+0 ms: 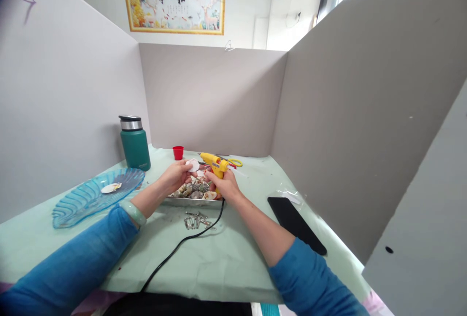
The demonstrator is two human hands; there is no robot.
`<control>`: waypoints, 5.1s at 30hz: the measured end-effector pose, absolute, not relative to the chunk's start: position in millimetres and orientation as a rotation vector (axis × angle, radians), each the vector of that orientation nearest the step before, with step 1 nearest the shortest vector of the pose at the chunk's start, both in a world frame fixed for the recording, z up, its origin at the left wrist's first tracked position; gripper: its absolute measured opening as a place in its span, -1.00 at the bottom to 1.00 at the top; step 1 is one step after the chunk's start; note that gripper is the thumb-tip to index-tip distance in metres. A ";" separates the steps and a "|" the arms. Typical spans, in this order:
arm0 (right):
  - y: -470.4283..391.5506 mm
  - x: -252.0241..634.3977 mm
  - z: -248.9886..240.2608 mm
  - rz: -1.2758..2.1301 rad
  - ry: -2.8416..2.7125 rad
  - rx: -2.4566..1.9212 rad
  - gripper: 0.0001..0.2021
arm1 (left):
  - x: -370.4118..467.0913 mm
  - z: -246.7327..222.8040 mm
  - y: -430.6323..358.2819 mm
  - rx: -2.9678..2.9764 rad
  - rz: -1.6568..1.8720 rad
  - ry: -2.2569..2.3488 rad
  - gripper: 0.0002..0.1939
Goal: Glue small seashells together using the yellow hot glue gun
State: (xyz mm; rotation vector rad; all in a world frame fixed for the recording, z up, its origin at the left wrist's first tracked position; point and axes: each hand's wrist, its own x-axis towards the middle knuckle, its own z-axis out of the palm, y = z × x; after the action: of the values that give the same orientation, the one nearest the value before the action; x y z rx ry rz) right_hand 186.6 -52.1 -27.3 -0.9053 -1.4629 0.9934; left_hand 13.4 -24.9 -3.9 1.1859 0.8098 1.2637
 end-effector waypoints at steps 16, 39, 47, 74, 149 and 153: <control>-55.7 181.5 -26.2 0.942 -1.576 -1.027 -0.70 | 9.1 -10.4 -17.2 1.292 1.338 0.821 -0.92; -53.7 181.8 -30.9 0.880 -1.597 -0.975 -0.74 | 14.4 -4.4 -25.8 1.349 1.394 0.940 -0.93; -53.4 181.3 -30.5 0.873 -1.588 -0.985 -0.75 | 12.2 -7.1 -23.3 1.339 1.396 0.907 -0.91; -55.2 181.6 -31.0 0.845 -1.612 -1.011 -0.75 | 12.0 -10.1 -21.5 1.357 1.368 0.905 -0.89; -38.0 180.4 -21.6 0.073 -2.130 -1.706 -0.58 | -0.6 -13.6 -15.2 1.584 0.925 1.310 -0.81; -33.1 181.6 -27.0 0.081 -2.108 -1.700 -0.59 | 0.3 -12.5 -16.6 1.577 0.919 1.307 -0.80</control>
State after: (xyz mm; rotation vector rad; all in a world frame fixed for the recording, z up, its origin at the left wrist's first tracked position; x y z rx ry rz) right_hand 181.6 -33.1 -27.0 -1.6999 -2.1075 0.0809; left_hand 0.3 -16.6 -12.5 1.5767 1.3073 0.9189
